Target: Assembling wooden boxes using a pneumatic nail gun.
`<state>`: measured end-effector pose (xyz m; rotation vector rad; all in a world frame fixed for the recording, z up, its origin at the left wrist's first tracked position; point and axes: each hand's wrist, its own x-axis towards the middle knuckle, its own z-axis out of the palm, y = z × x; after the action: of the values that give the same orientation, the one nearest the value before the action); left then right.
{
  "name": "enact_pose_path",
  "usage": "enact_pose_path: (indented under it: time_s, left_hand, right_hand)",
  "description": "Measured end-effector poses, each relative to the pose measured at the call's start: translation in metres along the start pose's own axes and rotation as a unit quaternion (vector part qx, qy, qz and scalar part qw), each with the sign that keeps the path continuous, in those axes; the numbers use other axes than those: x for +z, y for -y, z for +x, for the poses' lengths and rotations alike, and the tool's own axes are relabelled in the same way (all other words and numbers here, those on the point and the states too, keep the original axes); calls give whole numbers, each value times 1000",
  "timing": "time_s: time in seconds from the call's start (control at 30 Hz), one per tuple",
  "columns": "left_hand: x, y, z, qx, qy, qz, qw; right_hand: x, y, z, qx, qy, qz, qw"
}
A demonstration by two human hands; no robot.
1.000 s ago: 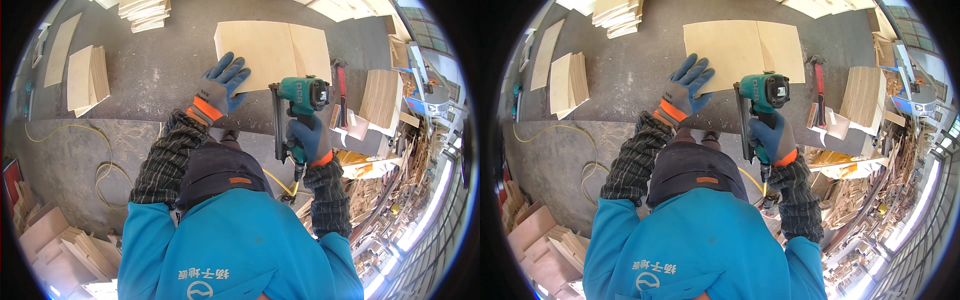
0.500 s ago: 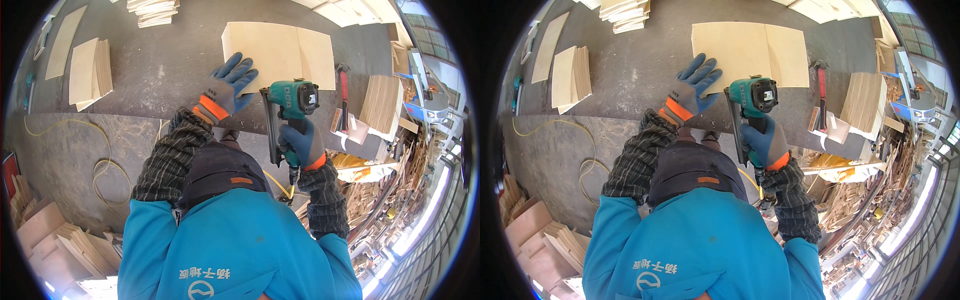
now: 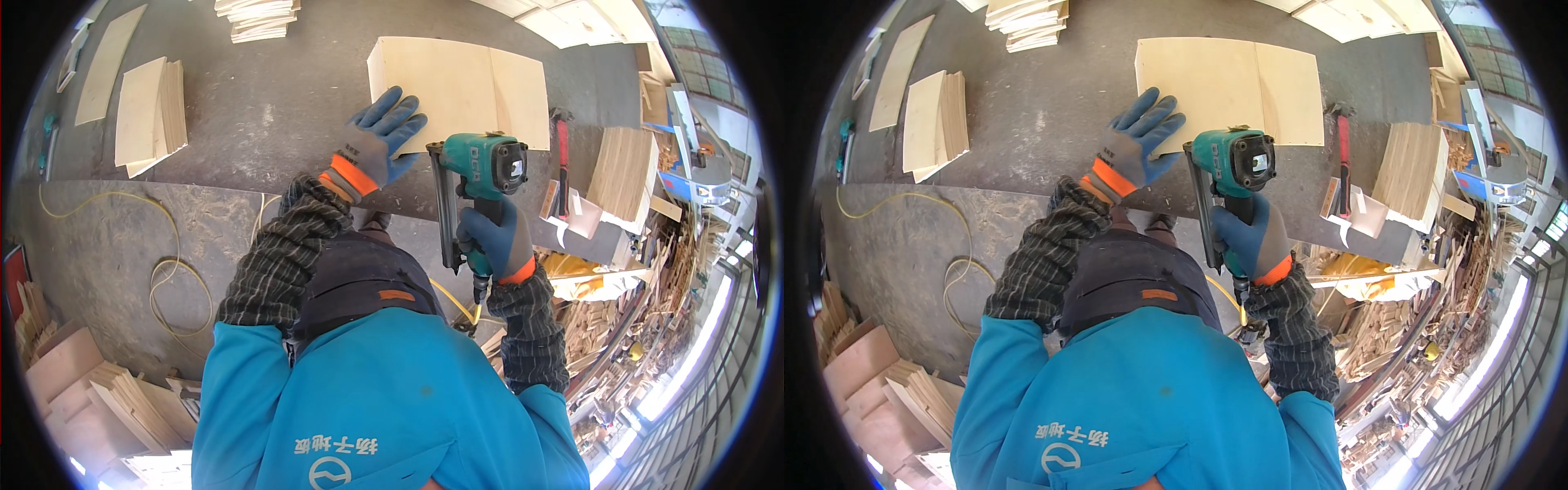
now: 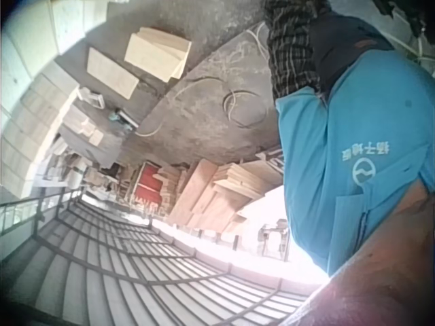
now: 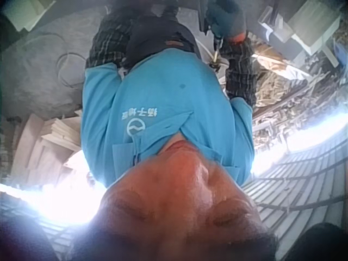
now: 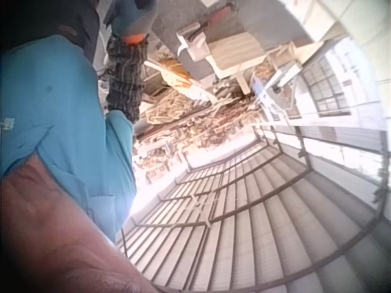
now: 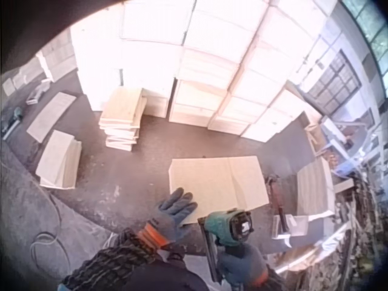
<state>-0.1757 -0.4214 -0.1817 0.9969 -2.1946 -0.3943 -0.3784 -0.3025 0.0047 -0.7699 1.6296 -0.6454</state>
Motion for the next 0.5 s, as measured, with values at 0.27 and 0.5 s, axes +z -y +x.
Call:
enact_pose_path:
  time_s: [0.27,0.5]
  left_hand:
    - [-2,0,1,-3,11,-9,1000]
    - [-2,-1,1,-9,17,-17,1000]
  right_hand:
    - [11,-8,5,5,17,23,1000]
    - [13,-13,9,6,13,-11,1000]
